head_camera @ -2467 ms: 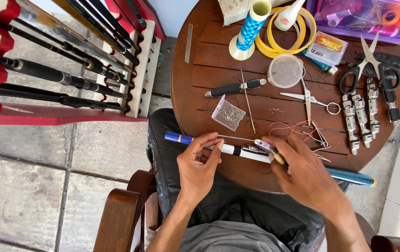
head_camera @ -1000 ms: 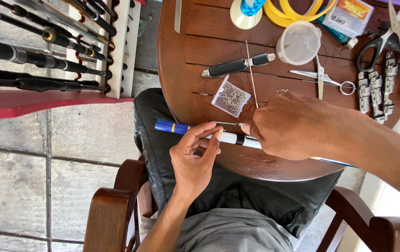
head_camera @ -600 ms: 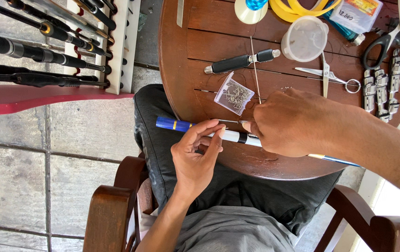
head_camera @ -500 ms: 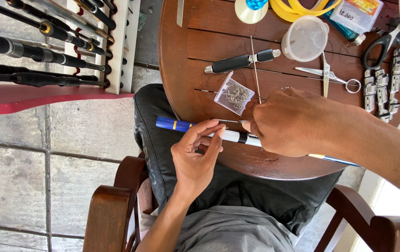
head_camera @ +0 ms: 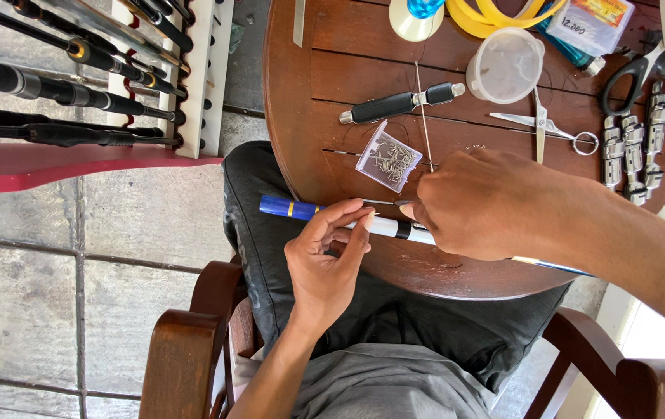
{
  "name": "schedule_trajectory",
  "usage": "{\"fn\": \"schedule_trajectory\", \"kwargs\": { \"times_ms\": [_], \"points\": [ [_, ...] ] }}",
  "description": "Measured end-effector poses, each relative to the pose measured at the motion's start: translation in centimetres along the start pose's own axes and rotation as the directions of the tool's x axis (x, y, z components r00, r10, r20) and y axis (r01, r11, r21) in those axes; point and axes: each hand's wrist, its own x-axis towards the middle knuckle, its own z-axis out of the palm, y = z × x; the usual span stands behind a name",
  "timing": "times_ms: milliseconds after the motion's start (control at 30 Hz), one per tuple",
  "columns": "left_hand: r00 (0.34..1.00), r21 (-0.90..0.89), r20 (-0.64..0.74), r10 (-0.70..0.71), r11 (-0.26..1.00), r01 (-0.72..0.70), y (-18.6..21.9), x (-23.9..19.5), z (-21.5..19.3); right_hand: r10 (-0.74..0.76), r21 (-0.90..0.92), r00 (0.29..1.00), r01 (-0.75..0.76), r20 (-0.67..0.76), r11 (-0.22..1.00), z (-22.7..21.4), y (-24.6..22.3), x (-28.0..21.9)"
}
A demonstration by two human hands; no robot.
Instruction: The person assembles a fishing rod by repeatedly inserting small metal components into the rod's tip using pliers. They pick up each component from a small plastic bag, position it at the rod's end, and use pliers to push it into place. The process is repeated multiple times throughout the clip.
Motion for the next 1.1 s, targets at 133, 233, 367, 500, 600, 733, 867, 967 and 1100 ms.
{"fn": "schedule_trajectory", "kwargs": {
  "times_ms": [133,233,367,500,600,733,867,967,1100],
  "points": [
    [1.000,-0.018,0.000,-0.017,1.000,0.017,-0.3,0.0,0.0,0.053,0.067,0.995,-0.058,0.080,0.996,-1.8,-0.5,-2.3],
    [1.000,-0.020,0.006,-0.019,1.000,0.019,-0.2,-0.1,0.0,0.072,0.061,0.995,-0.077,0.076,0.995,-3.0,-0.5,-3.8],
    [1.000,-0.022,0.009,-0.017,1.000,0.018,0.1,0.0,-0.1,0.172,0.124,0.983,-0.178,0.057,0.976,-4.1,0.1,-4.5],
    [1.000,-0.040,0.003,-0.027,0.999,0.027,-0.3,-0.1,0.0,0.195,0.200,0.981,-0.191,-0.001,0.961,-3.7,0.6,-4.1],
    [1.000,-0.045,-0.001,-0.014,0.999,0.014,-0.3,0.0,0.0,0.189,0.216,0.982,-0.183,-0.011,0.959,-3.0,1.0,-3.7],
    [0.999,-0.029,-0.009,-0.047,0.999,0.046,0.4,0.1,0.0,0.230,0.296,0.973,-0.223,0.011,0.929,-3.1,1.1,-4.9],
    [0.996,-0.089,-0.040,-0.079,0.993,0.076,1.0,0.1,0.4,0.219,0.456,0.924,-0.056,-0.313,0.888,0.1,3.2,-5.3],
    [0.995,-0.103,-0.057,-0.084,0.992,0.078,1.5,0.3,0.7,0.182,0.529,0.744,0.259,-0.643,0.808,3.3,4.1,-5.5],
    [0.991,-0.153,-0.071,-0.116,0.983,0.105,2.3,0.3,1.2,0.352,0.780,0.706,0.476,-0.615,0.407,8.4,3.9,-5.0]
  ]
}}
